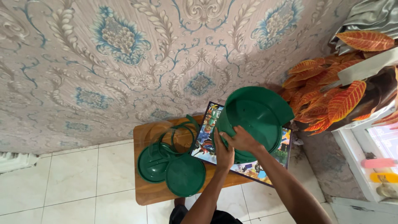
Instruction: The person disassembles a green plastic container by removing the lid, separating the inner liner, and peeling off the outer shell. The components are placed on a wooden table.
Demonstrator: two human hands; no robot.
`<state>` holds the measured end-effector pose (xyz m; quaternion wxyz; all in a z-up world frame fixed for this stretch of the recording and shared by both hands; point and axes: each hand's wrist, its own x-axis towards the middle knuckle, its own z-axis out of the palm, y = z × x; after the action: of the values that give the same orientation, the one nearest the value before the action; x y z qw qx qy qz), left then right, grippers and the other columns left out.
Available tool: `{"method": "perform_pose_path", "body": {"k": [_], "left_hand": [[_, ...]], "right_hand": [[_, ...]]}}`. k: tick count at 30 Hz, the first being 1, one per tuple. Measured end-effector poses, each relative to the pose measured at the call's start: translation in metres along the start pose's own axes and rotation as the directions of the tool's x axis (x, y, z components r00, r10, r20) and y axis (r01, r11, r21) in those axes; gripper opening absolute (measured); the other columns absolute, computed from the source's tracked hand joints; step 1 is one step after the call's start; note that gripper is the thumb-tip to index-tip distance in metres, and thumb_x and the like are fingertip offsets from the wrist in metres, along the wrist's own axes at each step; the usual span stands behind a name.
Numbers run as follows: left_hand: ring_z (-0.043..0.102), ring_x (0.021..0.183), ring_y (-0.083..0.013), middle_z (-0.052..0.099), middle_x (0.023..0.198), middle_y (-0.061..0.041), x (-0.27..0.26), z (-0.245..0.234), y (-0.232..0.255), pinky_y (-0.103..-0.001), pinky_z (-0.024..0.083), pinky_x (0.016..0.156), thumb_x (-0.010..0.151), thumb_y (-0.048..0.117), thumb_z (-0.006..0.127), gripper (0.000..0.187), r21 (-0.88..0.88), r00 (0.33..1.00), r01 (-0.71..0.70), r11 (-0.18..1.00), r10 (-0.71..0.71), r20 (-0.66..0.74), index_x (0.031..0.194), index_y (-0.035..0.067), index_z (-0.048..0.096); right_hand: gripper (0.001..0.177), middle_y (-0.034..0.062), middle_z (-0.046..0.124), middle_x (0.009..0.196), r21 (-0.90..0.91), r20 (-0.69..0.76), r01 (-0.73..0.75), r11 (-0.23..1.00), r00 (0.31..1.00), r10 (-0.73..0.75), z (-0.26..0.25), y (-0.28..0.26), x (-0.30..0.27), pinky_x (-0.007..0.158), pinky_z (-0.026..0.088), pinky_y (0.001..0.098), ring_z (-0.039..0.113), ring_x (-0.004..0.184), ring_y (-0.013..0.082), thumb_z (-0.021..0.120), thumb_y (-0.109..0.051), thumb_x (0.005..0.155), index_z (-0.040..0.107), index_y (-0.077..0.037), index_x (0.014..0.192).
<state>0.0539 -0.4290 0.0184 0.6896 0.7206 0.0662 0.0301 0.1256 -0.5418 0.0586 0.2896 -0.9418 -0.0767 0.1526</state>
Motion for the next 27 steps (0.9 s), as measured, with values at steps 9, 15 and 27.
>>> {"method": "perform_pose_path", "body": {"k": [9,15,27], "left_hand": [[0.021,0.156,-0.0445,0.016,0.169,-0.026,0.003,0.005,0.003,-0.052,0.027,0.124,0.102,0.057,0.052,0.091,0.009,1.0,0.017,1.0,-0.017,-0.011,0.164,0.006,0.01],[0.004,0.155,-0.0466,0.0,0.168,-0.028,-0.012,-0.001,0.009,-0.056,0.019,0.121,0.089,0.056,0.068,0.112,0.101,0.995,-0.022,0.995,0.012,0.096,0.163,0.006,0.0],[0.028,0.155,-0.0469,0.03,0.165,-0.032,-0.012,-0.023,-0.007,-0.05,0.029,0.123,0.101,0.03,0.057,0.072,0.164,0.939,-0.34,0.926,0.323,0.12,0.158,-0.004,0.03]], "right_hand": [[0.069,0.0287,0.063,0.102,-0.005,0.024,0.031,1.0,0.999,-0.031,0.001,0.015,0.006,0.083,0.053,0.0485,0.065,0.095,0.0422,0.06,-0.06,0.088,0.071,0.004,0.111],[0.071,0.028,0.066,0.108,-0.324,0.107,0.118,0.939,0.99,-0.087,-0.024,0.008,0.013,0.096,0.05,0.0503,0.059,0.109,0.0438,0.049,-0.062,0.097,0.07,0.006,0.104],[0.068,0.0288,0.064,0.109,-0.29,0.129,0.127,0.948,0.987,-0.093,-0.036,0.003,0.009,0.097,0.048,0.0507,0.055,0.112,0.0455,0.048,-0.058,0.098,0.069,0.006,0.103]]}}
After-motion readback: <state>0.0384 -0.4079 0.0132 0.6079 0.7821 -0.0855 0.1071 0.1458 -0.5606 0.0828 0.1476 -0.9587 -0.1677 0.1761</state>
